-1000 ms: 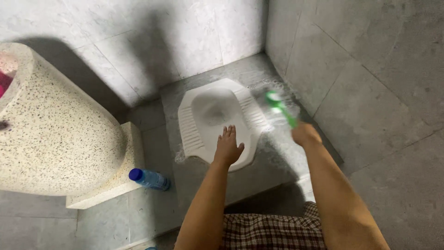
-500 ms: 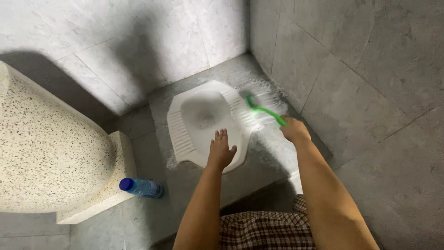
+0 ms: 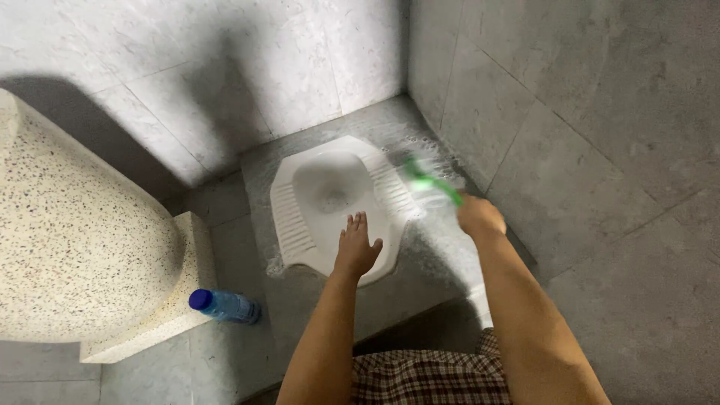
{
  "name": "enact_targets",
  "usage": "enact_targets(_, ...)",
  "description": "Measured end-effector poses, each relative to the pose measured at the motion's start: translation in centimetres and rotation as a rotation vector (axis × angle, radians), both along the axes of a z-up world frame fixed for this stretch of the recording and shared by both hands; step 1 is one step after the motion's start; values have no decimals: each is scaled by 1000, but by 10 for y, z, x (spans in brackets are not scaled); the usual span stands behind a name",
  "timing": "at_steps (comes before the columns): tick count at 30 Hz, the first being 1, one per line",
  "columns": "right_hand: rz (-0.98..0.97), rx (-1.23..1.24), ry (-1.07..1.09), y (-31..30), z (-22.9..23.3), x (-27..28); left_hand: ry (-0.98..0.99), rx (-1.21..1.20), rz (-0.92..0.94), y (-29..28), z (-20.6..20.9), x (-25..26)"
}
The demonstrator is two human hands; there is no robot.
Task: Scrubbing a squat toilet with a brush and soapy water.
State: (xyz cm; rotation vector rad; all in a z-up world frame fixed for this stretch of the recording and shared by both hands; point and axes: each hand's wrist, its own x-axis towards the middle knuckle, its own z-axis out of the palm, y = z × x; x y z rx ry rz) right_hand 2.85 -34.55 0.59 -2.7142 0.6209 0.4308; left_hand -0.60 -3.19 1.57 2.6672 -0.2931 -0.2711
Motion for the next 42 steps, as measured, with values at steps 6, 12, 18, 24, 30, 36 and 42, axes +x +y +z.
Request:
enact_targets(6,-86,-87,-11,-21,-31,6,9,-52,21,10,-12,7)
enact_targets(12,246,104,22,41,71,-17,37,-20,28,4,-6,9)
enact_targets(18,131,-242,2,6,-9,19,72,-26,41,5,-19,10)
enact_targets(24,36,-63,101,44,55,9,22,-45,47,13,-20,13)
enact_targets(30,246,168,-70,51,18,25,21,-48,24,10,-23,13)
enact_targets(36,-63,12,33,37,20,20,4,-54,9,14,-25,16)
enact_targets(42,-4,-41,11,43,10,24,-23,-62,43,18,-25,16)
